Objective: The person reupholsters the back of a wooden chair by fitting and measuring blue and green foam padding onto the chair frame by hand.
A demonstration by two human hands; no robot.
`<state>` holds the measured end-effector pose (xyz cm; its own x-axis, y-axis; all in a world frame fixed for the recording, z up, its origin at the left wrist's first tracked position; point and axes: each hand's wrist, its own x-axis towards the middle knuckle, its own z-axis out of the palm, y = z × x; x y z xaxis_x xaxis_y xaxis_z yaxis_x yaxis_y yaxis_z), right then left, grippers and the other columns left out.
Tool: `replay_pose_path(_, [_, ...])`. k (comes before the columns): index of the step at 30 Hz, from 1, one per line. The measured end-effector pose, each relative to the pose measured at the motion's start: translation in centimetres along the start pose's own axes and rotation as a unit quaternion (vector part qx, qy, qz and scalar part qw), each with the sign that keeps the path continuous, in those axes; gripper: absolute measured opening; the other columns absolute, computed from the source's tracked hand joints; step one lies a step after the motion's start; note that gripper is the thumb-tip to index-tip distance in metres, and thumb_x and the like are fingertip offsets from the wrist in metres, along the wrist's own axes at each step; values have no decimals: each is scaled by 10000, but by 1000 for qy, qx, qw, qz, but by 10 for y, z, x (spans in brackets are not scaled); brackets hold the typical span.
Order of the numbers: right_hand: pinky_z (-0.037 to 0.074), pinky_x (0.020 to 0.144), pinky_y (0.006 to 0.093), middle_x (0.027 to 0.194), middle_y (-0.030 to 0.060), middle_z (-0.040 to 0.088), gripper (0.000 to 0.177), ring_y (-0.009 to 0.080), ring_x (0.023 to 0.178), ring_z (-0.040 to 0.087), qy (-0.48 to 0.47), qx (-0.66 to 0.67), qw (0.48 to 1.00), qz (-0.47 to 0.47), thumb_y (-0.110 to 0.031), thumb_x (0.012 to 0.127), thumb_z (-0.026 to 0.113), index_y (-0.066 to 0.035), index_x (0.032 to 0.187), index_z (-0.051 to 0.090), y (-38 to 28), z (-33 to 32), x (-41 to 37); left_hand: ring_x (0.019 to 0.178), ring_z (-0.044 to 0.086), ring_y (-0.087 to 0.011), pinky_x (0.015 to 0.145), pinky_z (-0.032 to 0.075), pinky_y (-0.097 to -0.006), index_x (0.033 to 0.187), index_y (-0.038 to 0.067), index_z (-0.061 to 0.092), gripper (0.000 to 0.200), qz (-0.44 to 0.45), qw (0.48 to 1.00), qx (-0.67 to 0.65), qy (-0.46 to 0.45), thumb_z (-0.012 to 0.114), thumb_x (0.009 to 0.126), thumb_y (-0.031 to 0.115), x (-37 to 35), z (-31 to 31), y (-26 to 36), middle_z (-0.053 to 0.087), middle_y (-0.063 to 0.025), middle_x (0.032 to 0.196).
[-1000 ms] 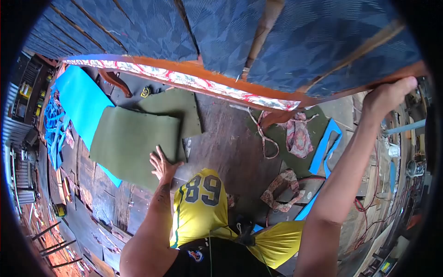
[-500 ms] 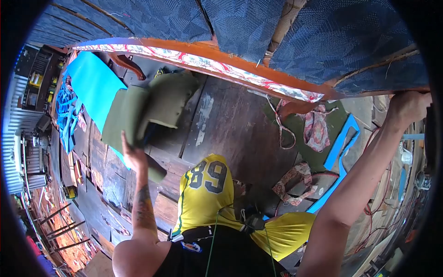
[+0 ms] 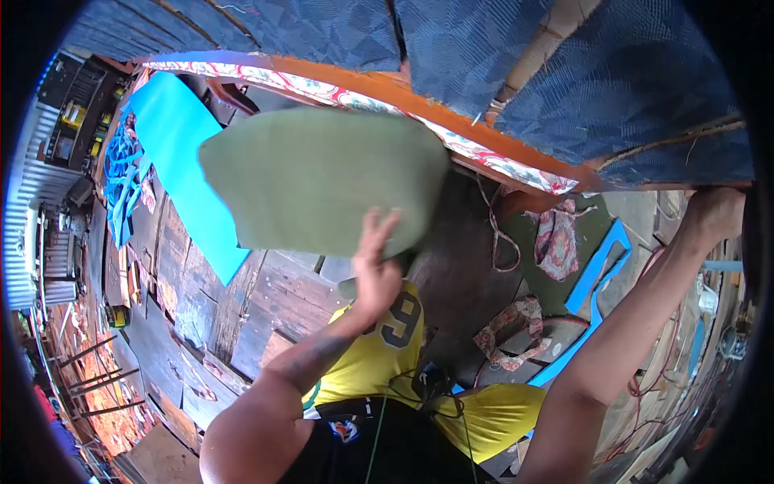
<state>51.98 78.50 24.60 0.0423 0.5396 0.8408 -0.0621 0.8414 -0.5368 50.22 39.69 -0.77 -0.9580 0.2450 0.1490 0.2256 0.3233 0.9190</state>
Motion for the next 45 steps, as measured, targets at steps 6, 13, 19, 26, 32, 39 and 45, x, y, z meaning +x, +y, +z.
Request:
replay_pose_path(6, [473,773,478,1005,162,580,309,361,903,583,16,-56,997,-43,-284,1033,468,-26,1197,511,13,-9,10,1296,555,-424,987,531,-452,1358,132,641,698,175,956,62,-228,591,698,-91,22,82,-58,547,-269,1409])
replay_pose_path(13, [487,673,427,795,174,626,210,336,746,620,30,-75,967,-242,-205,997,570,5,1004,588,26,-1,10,849,666,-272,690,530,-383,1262,227,689,481,585,643,211,-447,678,783,268,87,162,-148,649,-76,1020])
replay_pose_path(19, [396,604,506,688,214,500,334,471,682,539,30,72,982,-170,-220,1067,431,-13,809,483,-21,7,3,905,659,-289,733,524,-406,1288,195,660,495,520,727,263,-364,666,810,324,207,178,-176,638,-102,1084])
replay_pose_path(26, [397,618,509,687,211,495,343,454,679,529,4,72,986,-151,-218,1059,428,-11,789,467,-19,7,2,971,652,-308,782,518,-432,1318,158,627,529,404,818,330,-241,652,842,388,275,136,-207,626,-133,1160])
replay_pose_path(32, [399,643,516,711,227,501,338,458,708,532,4,70,989,-130,-216,1061,402,-1,811,475,-26,4,0,1027,645,-325,825,512,-454,1344,126,599,572,352,845,354,-193,640,870,443,279,144,-212,615,-159,1224])
replay_pose_path(39, [403,649,515,714,225,505,344,452,715,538,6,71,990,-125,-223,1061,397,0,811,476,-26,6,0,1092,637,-344,874,506,-480,1375,89,566,635,323,863,352,-165,625,902,508,271,161,-216,602,-190,1299])
replay_pose_path(45, [385,635,517,717,235,499,357,470,726,535,27,72,987,-141,-222,1072,385,12,819,478,-24,7,1,1149,630,-361,916,500,-503,1400,57,538,696,241,901,359,20,613,929,563,222,114,-259,592,-216,1363])
